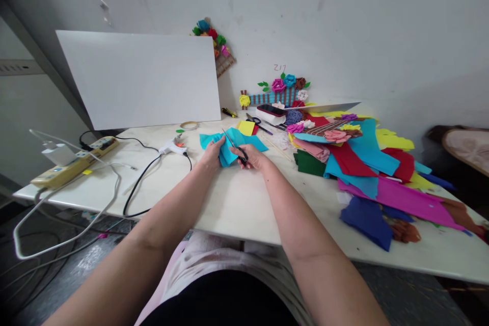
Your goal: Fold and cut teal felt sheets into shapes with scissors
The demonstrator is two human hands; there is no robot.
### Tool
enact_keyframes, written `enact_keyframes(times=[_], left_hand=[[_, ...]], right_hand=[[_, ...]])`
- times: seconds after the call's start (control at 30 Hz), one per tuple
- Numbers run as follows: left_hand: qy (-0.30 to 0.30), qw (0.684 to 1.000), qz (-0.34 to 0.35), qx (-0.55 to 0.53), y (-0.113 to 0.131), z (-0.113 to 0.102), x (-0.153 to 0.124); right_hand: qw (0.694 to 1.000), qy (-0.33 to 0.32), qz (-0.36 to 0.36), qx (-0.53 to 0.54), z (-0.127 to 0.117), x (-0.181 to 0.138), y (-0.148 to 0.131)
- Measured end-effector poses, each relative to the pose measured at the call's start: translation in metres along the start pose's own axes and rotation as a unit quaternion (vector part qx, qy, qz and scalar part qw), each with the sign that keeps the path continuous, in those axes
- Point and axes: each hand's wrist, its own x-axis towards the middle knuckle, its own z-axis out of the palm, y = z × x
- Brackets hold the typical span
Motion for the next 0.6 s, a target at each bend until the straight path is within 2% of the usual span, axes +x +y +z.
enact_keyframes(times=[0.23,0.6], left_hand=[[0.011,1.0,-0.005,0.01,-0.0018,0.0005,0.0009],[-0.02,1.0,-0.009,0.01,-0.0034,-0.0028,0.0009]], right_hand=[[1.0,-0.005,-0.008,0.0,-0.0011,-0.0014,-0.0001],[1.0,0.006,-0.008,0.001,-0.0015,0.0007,0.0022]])
